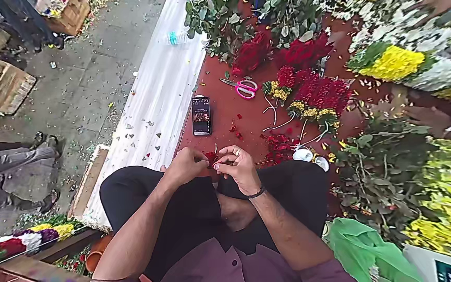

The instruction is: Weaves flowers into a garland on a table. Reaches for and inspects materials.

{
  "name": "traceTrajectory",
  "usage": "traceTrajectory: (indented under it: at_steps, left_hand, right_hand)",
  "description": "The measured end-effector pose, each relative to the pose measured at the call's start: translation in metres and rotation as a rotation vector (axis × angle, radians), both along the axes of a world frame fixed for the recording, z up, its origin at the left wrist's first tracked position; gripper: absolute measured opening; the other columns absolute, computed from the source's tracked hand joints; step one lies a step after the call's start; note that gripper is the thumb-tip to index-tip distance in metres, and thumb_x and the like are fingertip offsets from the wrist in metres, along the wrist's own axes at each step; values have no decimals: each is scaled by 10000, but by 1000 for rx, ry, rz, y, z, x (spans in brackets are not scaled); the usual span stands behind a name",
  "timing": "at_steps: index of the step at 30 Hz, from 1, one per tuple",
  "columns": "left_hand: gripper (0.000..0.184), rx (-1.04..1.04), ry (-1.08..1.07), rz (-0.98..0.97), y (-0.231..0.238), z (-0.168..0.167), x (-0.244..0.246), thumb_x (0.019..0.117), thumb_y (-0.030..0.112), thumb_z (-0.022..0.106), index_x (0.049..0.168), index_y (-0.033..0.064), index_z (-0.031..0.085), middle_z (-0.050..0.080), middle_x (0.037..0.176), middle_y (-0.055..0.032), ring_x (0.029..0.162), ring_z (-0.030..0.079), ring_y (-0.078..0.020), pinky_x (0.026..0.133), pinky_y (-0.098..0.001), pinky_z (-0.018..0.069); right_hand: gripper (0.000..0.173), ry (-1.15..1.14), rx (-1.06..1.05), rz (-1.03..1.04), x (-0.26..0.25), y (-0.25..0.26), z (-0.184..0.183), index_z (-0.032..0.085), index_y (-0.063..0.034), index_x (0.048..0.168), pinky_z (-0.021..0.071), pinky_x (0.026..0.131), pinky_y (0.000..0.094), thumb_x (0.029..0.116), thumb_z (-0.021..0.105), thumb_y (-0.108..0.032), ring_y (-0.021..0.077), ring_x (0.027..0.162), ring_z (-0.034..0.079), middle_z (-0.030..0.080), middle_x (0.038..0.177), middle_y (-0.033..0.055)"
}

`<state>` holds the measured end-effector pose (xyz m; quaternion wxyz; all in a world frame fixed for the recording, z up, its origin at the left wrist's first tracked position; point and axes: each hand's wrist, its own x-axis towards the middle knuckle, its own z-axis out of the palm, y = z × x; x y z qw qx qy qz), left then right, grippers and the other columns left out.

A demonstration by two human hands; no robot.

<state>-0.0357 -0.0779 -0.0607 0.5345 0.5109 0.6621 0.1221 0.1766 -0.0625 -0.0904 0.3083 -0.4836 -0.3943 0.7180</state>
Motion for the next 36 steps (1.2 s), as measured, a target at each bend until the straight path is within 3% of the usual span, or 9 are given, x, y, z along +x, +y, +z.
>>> traceTrajectory:
  at_steps: [8, 12, 17, 24, 27, 30, 32, 34, 36]
  left_hand:
    - [133, 56, -59, -75, 0, -2, 4, 908, 310, 755, 918, 185, 801, 717, 744, 54, 639, 649, -68, 623, -353, 572]
    - [128, 72, -68, -117, 0, -6, 6, 916, 318, 769, 884, 199, 803, 742, 787, 66, 687, 679, -58, 679, -369, 597]
    - [115, 64, -95, -100, -1, -9, 10, 922, 260, 745, 873, 167, 792, 735, 794, 49, 697, 673, -64, 681, -349, 586]
    - [147, 21, 26, -47, 3, -3, 9, 842, 284, 777, 766, 160, 750, 688, 677, 29, 611, 638, -104, 599, -402, 547]
    - [182, -54, 64, -57, 7, 4, 4, 819, 286, 791, 713, 156, 722, 657, 632, 21, 576, 607, -111, 566, -402, 513]
    - [173, -132, 67, -63, 14, 11, -3, 818, 278, 803, 728, 146, 736, 672, 650, 9, 590, 619, -121, 583, -407, 523]
    - [177, -139, 74, -70, 19, 13, -8, 812, 277, 808, 720, 146, 733, 669, 649, 9, 594, 618, -117, 589, -404, 525]
    - [193, -136, 104, -69, 23, 18, -10, 802, 273, 811, 688, 146, 720, 655, 628, 12, 581, 597, -114, 578, -401, 497]
    - [219, -142, 143, -70, 28, 25, -13, 815, 264, 821, 676, 136, 710, 645, 618, 7, 571, 582, -121, 569, -404, 482]
  right_hand:
    - [514, -167, 70, 44, 0, 4, -3, 619, -27, 1203, 555, 472, 319, 751, 863, -12, 219, 565, 672, 734, 797, 131]
    - [572, -215, 20, 106, 5, 8, -3, 605, -46, 1245, 559, 472, 320, 743, 879, -48, 212, 542, 661, 725, 767, 119]
    - [643, -215, -128, 206, 12, 15, -2, 573, -58, 1325, 472, 434, 257, 760, 879, -74, 151, 503, 597, 692, 723, 100]
    - [625, -149, -56, 299, 13, 12, -11, 613, -80, 1290, 493, 529, 281, 730, 882, -149, 121, 549, 563, 640, 700, 44]
    - [578, -131, 52, 303, 14, 14, -8, 626, -90, 1296, 593, 702, 367, 768, 859, -136, 172, 730, 657, 682, 832, 59]
    - [751, -240, 209, 457, 16, 17, -18, 551, -170, 1428, 567, 862, 426, 743, 852, -237, 178, 1076, 650, 677, 1196, 31]
    - [798, -269, 208, 586, 17, 18, -26, 516, -185, 1475, 575, 928, 415, 761, 858, -282, 159, 1077, 662, 659, 1259, 31]
    - [534, -249, 201, 568, 19, 18, -29, 661, -136, 1306, 589, 778, 359, 816, 824, -273, 127, 837, 682, 719, 1071, 34]
    - [194, -238, 266, 507, 25, 24, -24, 772, -119, 1019, 587, 736, 329, 888, 776, -262, 87, 762, 679, 738, 884, -1]
